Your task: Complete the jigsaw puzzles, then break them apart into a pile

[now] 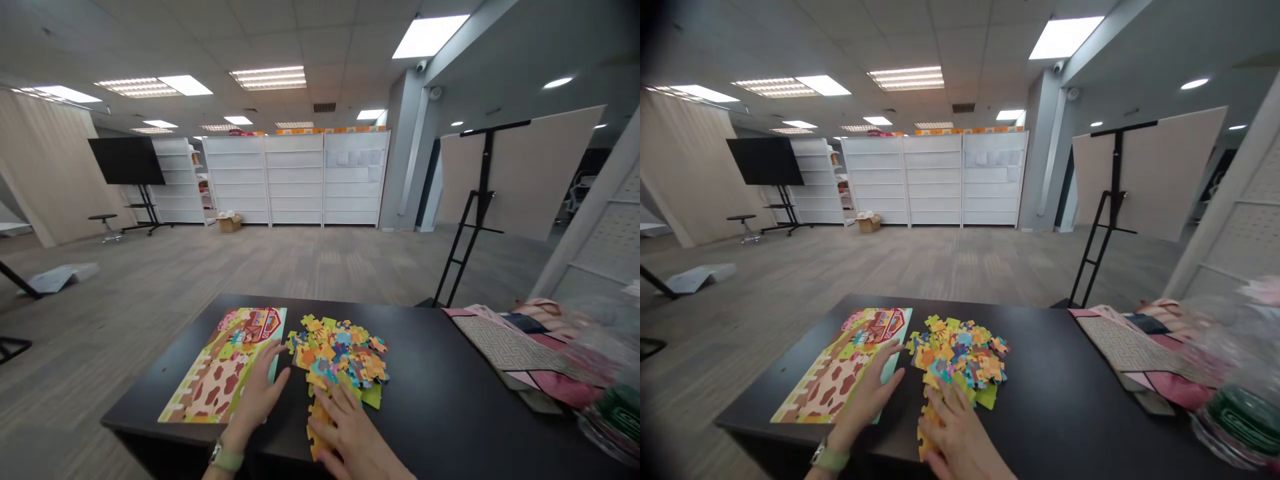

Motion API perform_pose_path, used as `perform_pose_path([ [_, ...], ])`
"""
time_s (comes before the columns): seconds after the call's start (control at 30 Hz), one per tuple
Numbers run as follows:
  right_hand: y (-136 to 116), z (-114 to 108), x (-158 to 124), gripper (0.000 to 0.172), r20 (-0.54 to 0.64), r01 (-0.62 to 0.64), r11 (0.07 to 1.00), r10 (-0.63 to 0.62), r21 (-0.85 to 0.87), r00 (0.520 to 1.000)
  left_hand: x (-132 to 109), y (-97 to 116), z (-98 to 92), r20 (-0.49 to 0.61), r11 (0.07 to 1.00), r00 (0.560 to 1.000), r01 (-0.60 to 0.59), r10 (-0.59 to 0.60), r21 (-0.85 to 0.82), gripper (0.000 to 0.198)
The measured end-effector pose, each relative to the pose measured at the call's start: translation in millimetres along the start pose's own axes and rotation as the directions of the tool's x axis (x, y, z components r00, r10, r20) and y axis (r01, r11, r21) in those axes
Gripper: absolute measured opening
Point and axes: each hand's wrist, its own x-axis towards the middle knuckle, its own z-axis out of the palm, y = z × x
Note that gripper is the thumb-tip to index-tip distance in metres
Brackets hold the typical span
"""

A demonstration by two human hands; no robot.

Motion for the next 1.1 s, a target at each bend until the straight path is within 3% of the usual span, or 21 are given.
perform_pose_path([
  [0.1, 2, 12, 13, 0.032, -0.078, -0.028, 0.998, 0.024, -0.055, 0.997, -17, -33, -37.9, 0.057, 0.983, 0.998, 0.004, -0.014, 0.182, 0.035],
  [0.23, 27, 20, 18, 0.024, -0.272, -0.169, 0.978, 0.131, -0.123, 0.953, -35, -66, -86.8, 0.070, 0.951, 0.997, -0.006, -0.016, 0.308, 0.037],
  [0.33, 38, 23, 12, 0.025, -0.360, -0.202, 0.976, 0.160, -0.082, 0.919, -46, -74, -103.6, 0.153, 0.929, 0.988, -0.036, -0.022, 0.367, 0.050],
  [0.43, 35, 26, 4, 0.028, -0.432, -0.193, 0.981, 0.169, -0.011, 0.886, -56, -68, -100.7, 0.321, 0.906, 0.947, -0.126, -0.012, 0.404, 0.075],
  [0.53, 24, 26, -1, 0.029, -0.439, -0.146, 0.988, 0.152, 0.048, 0.886, -64, -56, -91.1, 0.416, 0.889, 0.909, -0.175, -0.019, 0.423, 0.088],
  [0.67, 3, 29, 1, 0.032, -0.442, -0.019, 0.991, 0.076, 0.132, 0.894, -74, -51, -82.7, 0.424, 0.885, 0.906, -0.196, -0.002, 0.423, 0.076],
  [0.8, -19, 47, 14, 0.031, -0.434, 0.108, 0.980, -0.024, 0.169, 0.901, -84, -57, -80.1, 0.421, 0.887, 0.906, -0.223, 0.037, 0.404, 0.059],
  [0.97, -42, 76, 29, 0.029, -0.399, 0.123, 0.960, -0.013, 0.251, 0.917, -85, -49, -85.3, 0.429, 0.896, 0.903, -0.190, 0.000, 0.400, 0.052],
  [1.1, -53, 83, 38, 0.031, -0.385, 0.118, 0.940, 0.015, 0.321, 0.923, -76, -32, -91.7, 0.405, 0.911, 0.914, -0.167, -0.001, 0.378, 0.051],
])
